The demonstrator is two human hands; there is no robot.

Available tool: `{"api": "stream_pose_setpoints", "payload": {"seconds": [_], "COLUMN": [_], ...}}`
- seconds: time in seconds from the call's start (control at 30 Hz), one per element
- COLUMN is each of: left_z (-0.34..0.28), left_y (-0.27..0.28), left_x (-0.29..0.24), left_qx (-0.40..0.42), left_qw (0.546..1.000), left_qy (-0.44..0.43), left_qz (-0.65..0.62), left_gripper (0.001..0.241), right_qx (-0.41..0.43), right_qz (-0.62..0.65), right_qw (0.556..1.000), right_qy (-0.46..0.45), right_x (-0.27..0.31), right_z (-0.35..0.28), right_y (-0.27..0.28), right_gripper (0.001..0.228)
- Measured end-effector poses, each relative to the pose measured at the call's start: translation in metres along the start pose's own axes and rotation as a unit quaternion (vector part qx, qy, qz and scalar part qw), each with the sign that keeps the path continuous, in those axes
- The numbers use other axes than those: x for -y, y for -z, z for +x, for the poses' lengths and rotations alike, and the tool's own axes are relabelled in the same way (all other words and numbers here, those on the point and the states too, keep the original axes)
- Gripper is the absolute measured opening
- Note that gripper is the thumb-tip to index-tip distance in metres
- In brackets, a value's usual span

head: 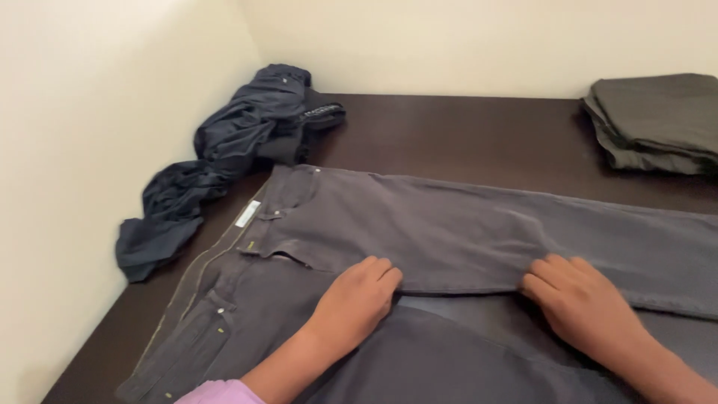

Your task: The person folds a pair of dark gray trousers on a dark brown table. They align the legs, smooth the fabric, fold the trousers in half lengthwise, and then fold the waistband over the legs to create a compact bundle.

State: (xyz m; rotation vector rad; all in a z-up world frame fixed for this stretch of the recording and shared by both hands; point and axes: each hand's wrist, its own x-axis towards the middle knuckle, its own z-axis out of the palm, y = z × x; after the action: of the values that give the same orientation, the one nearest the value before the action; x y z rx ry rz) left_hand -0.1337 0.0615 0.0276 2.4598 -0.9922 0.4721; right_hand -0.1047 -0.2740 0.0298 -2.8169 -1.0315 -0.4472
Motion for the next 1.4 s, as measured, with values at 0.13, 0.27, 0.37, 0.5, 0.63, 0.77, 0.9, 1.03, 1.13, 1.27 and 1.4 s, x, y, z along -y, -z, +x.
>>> {"api": "stream_pose_setpoints", "payload": {"seconds": [0.13,0.27,0.37,0.5,0.63,0.77,0.9,1.03,1.13,1.27,1.4], "left_z": [0.004,0.017,0.031,0.033,0.029,0.027,0.025,0.025,0.026,0.026,0.028], "left_y": [0.001,0.007,0.003,-0.004,-0.012,-0.018,-0.001,-0.001,-0.008,-0.015,-0.009], "left_x": [-0.01,-0.019,-0.022,-0.018,-0.015,-0.014,-0.015,-0.012,-0.01,-0.007,-0.007], "left_qx": [0.001,-0.006,0.001,0.082,-0.028,0.026,-0.028,-0.044,-0.027,-0.02,-0.015], "left_qw": [0.996,0.987,0.99,0.972,0.969,0.942,0.965,0.976,0.988,0.996,0.993], "left_qy": [0.009,-0.032,-0.045,-0.017,0.008,0.12,0.014,-0.128,-0.098,-0.028,-0.008], "left_qz": [0.094,0.156,0.137,0.218,0.244,0.313,0.26,0.169,0.115,0.085,0.116], "left_gripper": [0.016,0.02,0.027,0.025,0.016,0.011,0.013,0.023,0.021,0.011,0.016], "right_qx": [-0.021,-0.058,-0.054,-0.069,-0.11,-0.086,-0.063,-0.024,0.02,0.059,0.047], "right_qz": [-0.047,-0.058,-0.051,-0.04,-0.034,-0.055,-0.048,-0.045,-0.046,-0.033,-0.06], "right_qw": [0.997,0.992,0.992,0.991,0.985,0.981,0.989,0.991,0.986,0.973,0.971], "right_qy": [-0.056,-0.093,-0.1,-0.107,-0.13,-0.163,-0.124,-0.124,-0.16,-0.222,-0.226], "right_x": [-0.025,-0.028,-0.016,-0.022,-0.034,-0.054,-0.112,-0.136,-0.161,-0.16,-0.245], "right_z": [-0.039,-0.04,-0.032,-0.036,-0.044,-0.049,-0.074,-0.087,-0.101,-0.101,-0.153], "right_y": [-0.007,-0.004,0.007,0.01,0.013,0.01,-0.022,-0.032,-0.037,-0.013,-0.081], "right_gripper": [0.016,0.017,0.018,0.019,0.017,0.021,0.027,0.029,0.029,0.032,0.038]}}
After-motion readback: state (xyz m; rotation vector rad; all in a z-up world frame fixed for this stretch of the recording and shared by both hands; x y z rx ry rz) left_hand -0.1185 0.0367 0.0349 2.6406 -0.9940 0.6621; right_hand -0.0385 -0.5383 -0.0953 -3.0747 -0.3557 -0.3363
